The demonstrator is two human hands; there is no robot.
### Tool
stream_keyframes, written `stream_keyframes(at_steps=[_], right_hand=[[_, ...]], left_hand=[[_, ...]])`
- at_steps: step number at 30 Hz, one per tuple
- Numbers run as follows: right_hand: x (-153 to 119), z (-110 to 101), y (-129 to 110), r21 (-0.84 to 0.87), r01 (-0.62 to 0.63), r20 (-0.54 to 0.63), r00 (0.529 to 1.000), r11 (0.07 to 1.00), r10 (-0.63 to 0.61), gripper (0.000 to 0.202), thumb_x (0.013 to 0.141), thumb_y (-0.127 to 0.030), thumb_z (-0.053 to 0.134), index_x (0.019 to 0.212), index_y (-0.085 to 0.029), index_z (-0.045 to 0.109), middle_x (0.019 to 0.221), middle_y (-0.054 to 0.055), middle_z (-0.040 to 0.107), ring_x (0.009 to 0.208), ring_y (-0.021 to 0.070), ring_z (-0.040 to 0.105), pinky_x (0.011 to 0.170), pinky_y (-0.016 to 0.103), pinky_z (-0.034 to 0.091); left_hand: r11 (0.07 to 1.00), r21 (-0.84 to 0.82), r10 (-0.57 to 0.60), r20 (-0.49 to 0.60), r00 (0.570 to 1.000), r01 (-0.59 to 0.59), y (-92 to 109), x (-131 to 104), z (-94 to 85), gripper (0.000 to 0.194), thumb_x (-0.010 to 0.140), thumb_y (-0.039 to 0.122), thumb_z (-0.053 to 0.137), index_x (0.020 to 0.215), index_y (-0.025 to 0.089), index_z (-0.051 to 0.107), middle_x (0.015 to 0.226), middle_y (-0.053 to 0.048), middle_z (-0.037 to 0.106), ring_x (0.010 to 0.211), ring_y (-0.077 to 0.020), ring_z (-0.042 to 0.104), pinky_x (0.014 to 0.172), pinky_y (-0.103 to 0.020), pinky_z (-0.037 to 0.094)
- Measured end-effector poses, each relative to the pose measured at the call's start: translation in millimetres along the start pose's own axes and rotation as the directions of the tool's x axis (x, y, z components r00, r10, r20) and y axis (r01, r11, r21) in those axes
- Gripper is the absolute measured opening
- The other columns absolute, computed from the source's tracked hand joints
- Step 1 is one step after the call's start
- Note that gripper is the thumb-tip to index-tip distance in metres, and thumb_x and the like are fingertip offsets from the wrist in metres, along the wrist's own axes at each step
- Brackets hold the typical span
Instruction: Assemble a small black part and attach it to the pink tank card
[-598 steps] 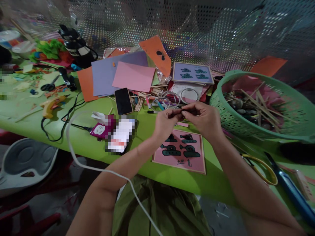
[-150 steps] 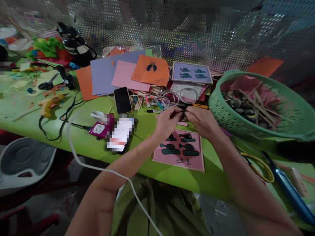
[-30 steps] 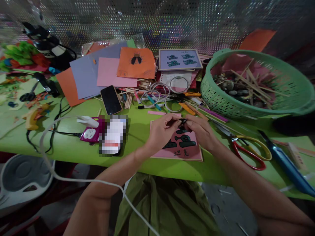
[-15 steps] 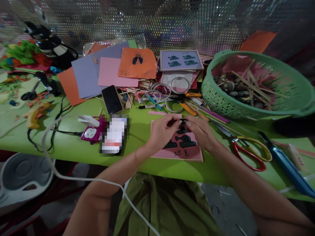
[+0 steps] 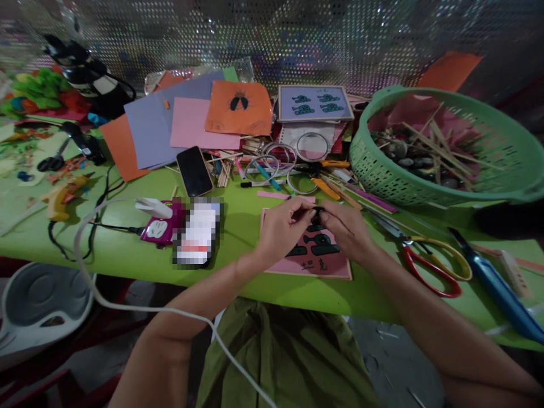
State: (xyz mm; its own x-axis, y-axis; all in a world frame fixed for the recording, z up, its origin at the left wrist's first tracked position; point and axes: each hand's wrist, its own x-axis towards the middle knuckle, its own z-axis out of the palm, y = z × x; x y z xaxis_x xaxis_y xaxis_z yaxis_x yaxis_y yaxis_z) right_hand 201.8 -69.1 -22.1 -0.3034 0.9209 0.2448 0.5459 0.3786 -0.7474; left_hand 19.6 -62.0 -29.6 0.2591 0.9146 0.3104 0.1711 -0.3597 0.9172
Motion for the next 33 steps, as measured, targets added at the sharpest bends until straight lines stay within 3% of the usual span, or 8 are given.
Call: stream_keyframes(at_steps=[6, 11, 15, 20, 27, 33], right_hand=[[-0.1, 0.1, -1.5, 0.061, -0.007, 0.006, 1.000, 0.998, 0.007, 0.033, 0.102, -0.041, 0.045, 0.073, -0.025, 0.043, 0.066, -0.001, 0.049, 0.061, 0.0190, 0.047, 0.060, 0.033, 0.036], [0.4, 0.8, -2.9, 0.140, -0.046, 0.008, 0.999, 0.989, 0.045, 0.041, 0.103, -0.053, 0.045, 0.072, -0.025, 0.044, 0.066, 0.000, 0.049, 0.062, 0.0195, 0.049, 0.060, 0.033, 0.038], [1.1, 1.6, -3.3, 0.181, -0.101, 0.006, 0.995, 0.978, 0.102, 0.037, 0.099, -0.048, 0.050, 0.070, -0.025, 0.047, 0.064, 0.000, 0.047, 0.068, 0.0215, 0.054, 0.067, 0.035, 0.044], [0.4, 2.6, -4.5, 0.232, -0.098, -0.001, 0.995, 0.968, 0.101, 0.028, 0.096, -0.044, 0.047, 0.078, -0.025, 0.057, 0.068, 0.001, 0.055, 0.070, 0.0225, 0.056, 0.066, 0.036, 0.045], [0.6, -1.8, -6.4, 0.130, -0.011, 0.000, 1.000, 0.991, 0.011, 0.036, 0.102, -0.045, 0.045, 0.071, -0.025, 0.042, 0.066, 0.000, 0.051, 0.062, 0.0188, 0.049, 0.059, 0.034, 0.039], [3.7, -2.4, -5.9, -0.098, 0.031, 0.018, 0.999, 0.995, -0.029, 0.036, 0.101, -0.043, 0.044, 0.071, -0.026, 0.035, 0.060, -0.002, 0.042, 0.056, 0.0172, 0.041, 0.055, 0.032, 0.028]], left_hand=[[0.996, 0.001, -0.085, 0.006, 0.996, 0.085, -1.9, 0.4, -0.2, 0.009, 0.096, 0.026, 0.064, 0.093, 0.020, 0.071, 0.087, -0.004, 0.075, 0.082, -0.0158, 0.069, 0.072, -0.026, 0.052], [0.998, -0.012, -0.068, 0.004, 0.998, 0.068, -0.1, 0.4, -0.6, 0.011, 0.096, 0.026, 0.063, 0.093, 0.020, 0.071, 0.089, -0.004, 0.075, 0.083, -0.0155, 0.069, 0.070, -0.025, 0.051], [1.000, -0.017, -0.023, 0.003, 1.000, 0.023, 0.5, -0.5, 0.4, 0.010, 0.097, 0.026, 0.063, 0.093, 0.020, 0.071, 0.090, -0.003, 0.076, 0.082, -0.0147, 0.068, 0.072, -0.025, 0.051], [0.997, -0.041, -0.072, 0.012, 0.997, 0.072, -1.4, -0.4, 1.2, 0.012, 0.098, 0.028, 0.063, 0.094, 0.020, 0.071, 0.090, -0.004, 0.076, 0.084, -0.0162, 0.069, 0.074, -0.026, 0.052], [0.976, -0.129, -0.169, 0.039, 0.985, 0.173, 0.1, 1.6, -0.3, 0.011, 0.097, 0.028, 0.064, 0.096, 0.019, 0.071, 0.090, -0.005, 0.075, 0.087, -0.0171, 0.070, 0.078, -0.027, 0.055], [0.988, -0.050, -0.147, 0.005, 0.989, 0.147, 0.7, 0.6, 0.6, 0.010, 0.096, 0.026, 0.064, 0.093, 0.020, 0.072, 0.088, -0.004, 0.076, 0.085, -0.0170, 0.070, 0.077, -0.027, 0.055]])
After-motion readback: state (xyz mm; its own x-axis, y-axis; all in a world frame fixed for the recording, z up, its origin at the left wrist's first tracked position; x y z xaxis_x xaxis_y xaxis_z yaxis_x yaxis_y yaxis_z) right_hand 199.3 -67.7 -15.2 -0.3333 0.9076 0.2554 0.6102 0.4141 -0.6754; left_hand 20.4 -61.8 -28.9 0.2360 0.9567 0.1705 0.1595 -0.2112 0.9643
